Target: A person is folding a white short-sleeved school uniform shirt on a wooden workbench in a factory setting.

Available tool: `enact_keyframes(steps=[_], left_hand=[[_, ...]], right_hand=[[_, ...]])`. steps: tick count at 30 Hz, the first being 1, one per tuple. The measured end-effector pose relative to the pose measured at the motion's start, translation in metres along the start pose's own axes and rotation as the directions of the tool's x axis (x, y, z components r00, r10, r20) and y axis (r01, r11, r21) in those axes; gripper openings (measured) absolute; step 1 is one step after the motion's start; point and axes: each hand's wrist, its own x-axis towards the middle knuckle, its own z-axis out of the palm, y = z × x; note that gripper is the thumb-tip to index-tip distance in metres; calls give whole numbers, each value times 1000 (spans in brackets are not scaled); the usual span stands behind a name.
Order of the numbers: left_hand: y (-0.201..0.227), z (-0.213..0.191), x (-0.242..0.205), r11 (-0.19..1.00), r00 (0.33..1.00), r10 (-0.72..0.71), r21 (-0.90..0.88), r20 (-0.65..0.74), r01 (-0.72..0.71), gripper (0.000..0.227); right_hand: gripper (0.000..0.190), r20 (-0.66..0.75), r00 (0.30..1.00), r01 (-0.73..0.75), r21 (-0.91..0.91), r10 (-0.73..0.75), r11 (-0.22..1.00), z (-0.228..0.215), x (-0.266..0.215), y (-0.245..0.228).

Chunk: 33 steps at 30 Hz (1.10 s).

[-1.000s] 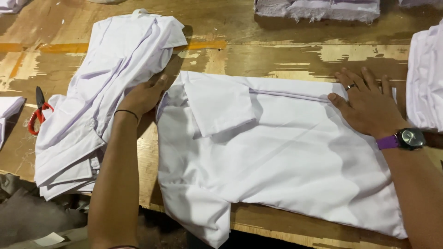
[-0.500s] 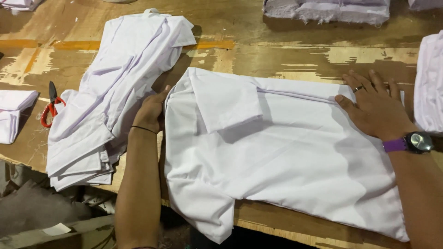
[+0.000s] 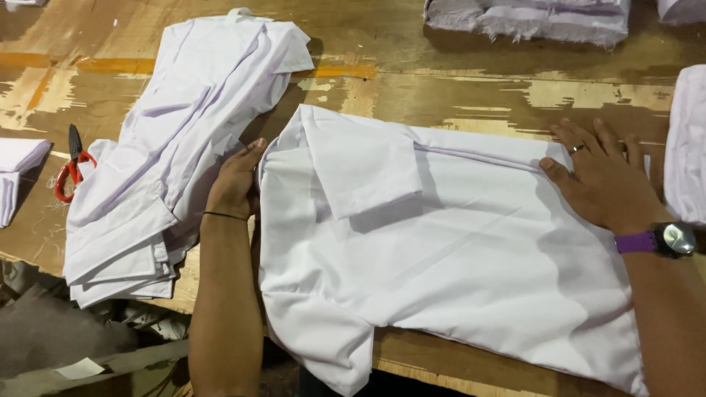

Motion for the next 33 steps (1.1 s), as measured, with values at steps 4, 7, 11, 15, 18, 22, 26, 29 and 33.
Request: enact_keyframes(steps=[4, 7, 11, 15, 18, 22, 26, 29, 33], left_hand=[[-7, -2, 12, 995, 996, 94, 19, 9, -94, 22], [0, 0, -2, 987, 992, 124, 108, -24, -120, 24], [7, 9, -19, 882, 971, 227, 439, -78, -172, 30], [-4, 0, -15, 635, 880, 466, 727, -92, -260, 29], [4, 3, -16, 444, 723, 682, 726, 108, -526, 13], [7, 42, -48, -86, 497, 551, 638, 670, -765, 50], [-2, 79, -99, -62, 591, 6, 590, 807, -805, 78], [-28, 68, -71, -249, 474, 181, 507, 862, -825, 59], [-17, 63, -77, -322, 450, 151, 474, 880, -820, 63]], right_hand=[[74, 13, 1000, -15, -6, 15, 1000, 0, 1, 0], [74, 26, 999, -21, 4, 21, 1000, -3, 3, -3], [75, 43, 999, -22, -5, 22, 1000, -1, 3, 1], [75, 68, 997, -49, 10, 49, 999, -3, 2, -2], [77, 45, 998, -35, 3, 34, 999, -4, 2, -1], [76, 93, 993, -81, 19, 79, 997, -8, 3, -4], [76, 60, 997, -39, 8, 38, 999, -1, 0, 1], [71, 27, 999, -24, -39, 25, 999, 6, 4, 6], [73, 106, 992, -71, -10, 72, 997, -4, 1, -5]])
